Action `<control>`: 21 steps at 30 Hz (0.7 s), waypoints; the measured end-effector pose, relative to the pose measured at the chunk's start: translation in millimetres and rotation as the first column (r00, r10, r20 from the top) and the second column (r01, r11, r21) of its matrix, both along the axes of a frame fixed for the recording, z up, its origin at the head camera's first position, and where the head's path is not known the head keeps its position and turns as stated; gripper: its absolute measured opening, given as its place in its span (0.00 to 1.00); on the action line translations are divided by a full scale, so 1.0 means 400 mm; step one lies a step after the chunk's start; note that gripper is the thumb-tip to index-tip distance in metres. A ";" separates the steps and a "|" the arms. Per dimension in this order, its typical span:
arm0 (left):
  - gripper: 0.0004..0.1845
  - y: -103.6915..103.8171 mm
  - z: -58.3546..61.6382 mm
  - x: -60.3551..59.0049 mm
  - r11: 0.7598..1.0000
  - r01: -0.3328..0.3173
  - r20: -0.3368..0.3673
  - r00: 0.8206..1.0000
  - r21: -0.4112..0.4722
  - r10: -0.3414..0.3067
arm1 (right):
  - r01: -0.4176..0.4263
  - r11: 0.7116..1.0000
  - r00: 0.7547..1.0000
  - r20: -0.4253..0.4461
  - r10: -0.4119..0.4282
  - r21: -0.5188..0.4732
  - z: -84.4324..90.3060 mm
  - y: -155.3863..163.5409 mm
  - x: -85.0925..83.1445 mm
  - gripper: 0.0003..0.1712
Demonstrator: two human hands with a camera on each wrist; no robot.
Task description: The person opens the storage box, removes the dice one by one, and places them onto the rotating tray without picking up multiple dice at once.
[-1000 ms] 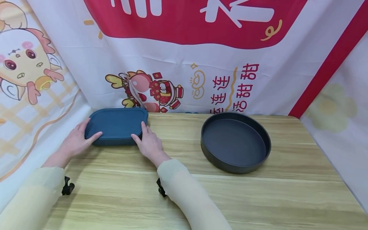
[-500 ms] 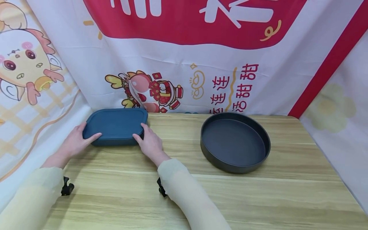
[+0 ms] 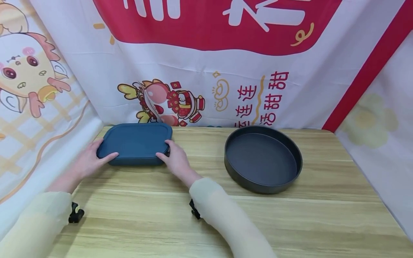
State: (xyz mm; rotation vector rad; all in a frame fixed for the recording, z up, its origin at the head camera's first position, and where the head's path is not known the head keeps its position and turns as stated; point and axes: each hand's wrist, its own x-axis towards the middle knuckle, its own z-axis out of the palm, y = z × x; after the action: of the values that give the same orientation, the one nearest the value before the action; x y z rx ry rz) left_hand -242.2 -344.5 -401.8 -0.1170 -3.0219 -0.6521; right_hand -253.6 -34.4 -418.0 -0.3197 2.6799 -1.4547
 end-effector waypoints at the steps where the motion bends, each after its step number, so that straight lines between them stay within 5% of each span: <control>1: 0.58 0.006 -0.001 0.000 1.000 0.005 -0.003 1.000 -0.004 -0.005 | -0.008 1.000 1.000 -0.006 0.008 0.016 0.001 0.010 0.002 0.37; 12: 0.58 0.071 -0.007 0.022 0.997 0.075 0.019 0.997 -0.019 -0.075 | -0.015 0.981 0.998 -0.053 0.026 0.191 0.021 0.110 0.034 0.37; 21: 0.60 0.143 0.000 0.052 0.993 0.117 0.020 0.993 -0.012 -0.117 | 0.008 0.996 0.999 -0.039 -0.004 0.088 0.015 0.192 0.080 0.35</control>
State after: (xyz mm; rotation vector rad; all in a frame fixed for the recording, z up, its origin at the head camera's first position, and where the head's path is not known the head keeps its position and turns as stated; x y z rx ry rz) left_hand -221.6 -287.3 -401.6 -0.2918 -3.0563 -0.6460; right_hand -221.5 42.3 -412.0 -0.3372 2.7675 -1.3402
